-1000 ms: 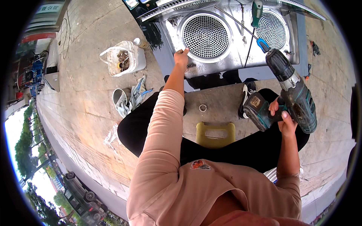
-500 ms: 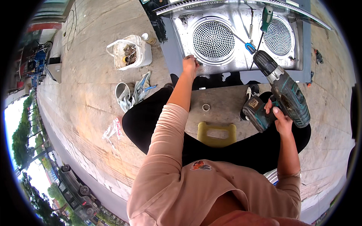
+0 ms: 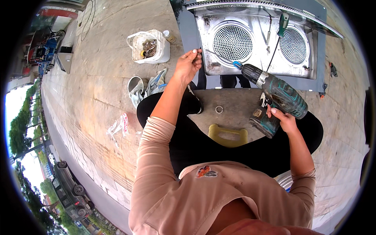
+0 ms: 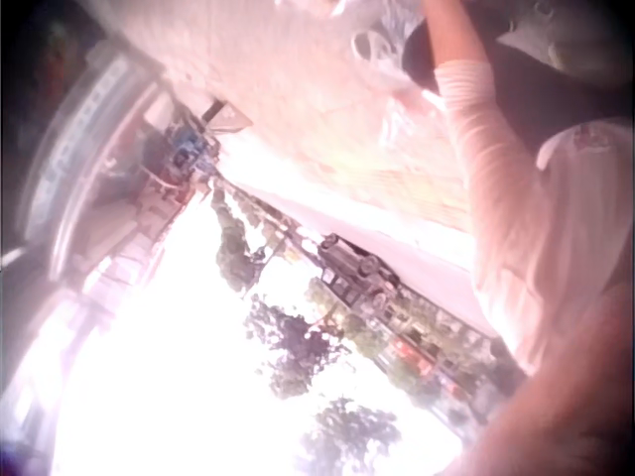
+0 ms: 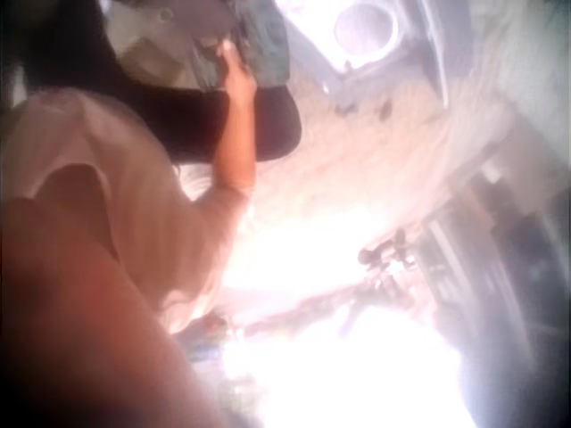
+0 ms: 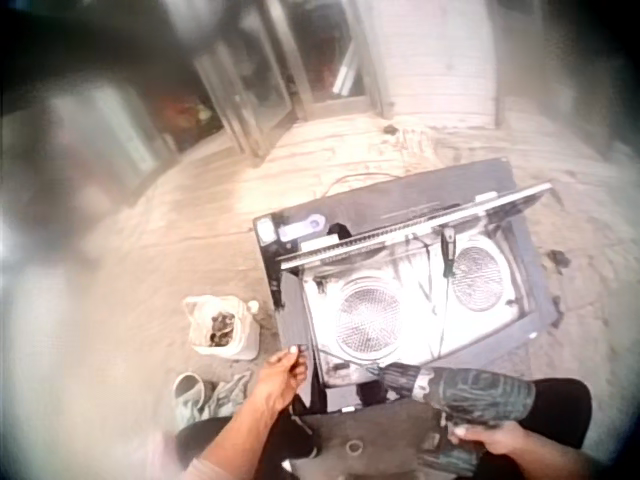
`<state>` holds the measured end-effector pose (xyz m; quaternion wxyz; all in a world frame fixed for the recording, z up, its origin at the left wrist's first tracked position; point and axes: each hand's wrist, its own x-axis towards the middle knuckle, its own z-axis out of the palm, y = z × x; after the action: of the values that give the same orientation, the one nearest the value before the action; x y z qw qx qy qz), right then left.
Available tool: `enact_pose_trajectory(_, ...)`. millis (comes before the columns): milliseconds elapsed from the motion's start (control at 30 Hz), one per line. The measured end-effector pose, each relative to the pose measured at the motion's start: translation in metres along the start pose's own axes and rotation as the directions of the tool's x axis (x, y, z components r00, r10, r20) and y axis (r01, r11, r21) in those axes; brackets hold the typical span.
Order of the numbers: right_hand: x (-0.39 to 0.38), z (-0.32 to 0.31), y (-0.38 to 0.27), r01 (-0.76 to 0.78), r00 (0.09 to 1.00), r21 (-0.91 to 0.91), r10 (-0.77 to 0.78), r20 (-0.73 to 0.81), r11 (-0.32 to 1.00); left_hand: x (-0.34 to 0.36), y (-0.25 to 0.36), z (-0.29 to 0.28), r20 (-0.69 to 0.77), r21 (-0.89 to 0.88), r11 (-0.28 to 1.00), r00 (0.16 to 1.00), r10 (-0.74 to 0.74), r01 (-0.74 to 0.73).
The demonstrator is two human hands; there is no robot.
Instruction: The person disassembles a kitchen range hood using a manual screwdriver and a power drill. They remove screws from the metal casing and fan grilles, then detach the grilles to access the internal fan components.
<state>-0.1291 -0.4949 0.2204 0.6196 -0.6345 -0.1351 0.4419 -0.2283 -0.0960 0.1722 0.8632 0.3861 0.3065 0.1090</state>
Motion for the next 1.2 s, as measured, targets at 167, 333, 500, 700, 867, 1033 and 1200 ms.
enact_pose_trajectory(167, 0.002, 0.011, -0.003, -0.005, 1.0, 0.0, 0.005, 0.024, 1.0, -0.013, 0.008, -0.005, 0.013, -0.129, 0.992, 1.0, 0.011, -0.009)
enact_pose_trajectory(333, 0.004, 0.012, 0.0, 0.0, 1.0, -0.007, 0.0, 0.018, 1.0, -0.008, 0.007, -0.021, 0.004, -0.217, 0.976, 1.0, 0.011, -0.01)
enact_pose_trajectory(500, 0.008, 0.015, -0.003, -0.011, 0.999, -0.026, 0.012, 0.048, 1.0, -0.009, 0.008, -0.014, 0.024, -0.28, 0.96, 0.999, 0.028, -0.02)
enact_pose_trajectory(700, 0.009, 0.018, -0.004, -0.064, 0.996, -0.057, 0.068, 0.066, 0.996, -0.009, 0.009, -0.01, 0.06, -0.292, 0.956, 0.998, 0.029, -0.01)
enact_pose_trajectory(867, 0.011, 0.019, -0.005, -0.025, 0.997, -0.078, 0.031, 0.075, 0.997, -0.009, 0.005, -0.007, 0.123, -0.355, 0.934, 0.992, 0.009, 0.035)
enact_pose_trajectory(1033, 0.012, 0.021, -0.004, -0.023, 0.998, -0.068, 0.027, 0.052, 0.997, -0.013, 0.004, 0.002, 0.118, -0.365, 0.93, 0.993, -0.009, 0.052)
enact_pose_trajectory(1200, 0.014, 0.02, 0.002, -0.016, 0.999, -0.055, 0.017, 0.033, 0.998, -0.013, 0.006, 0.004, 0.104, -0.317, 0.948, 0.995, 0.006, 0.028)
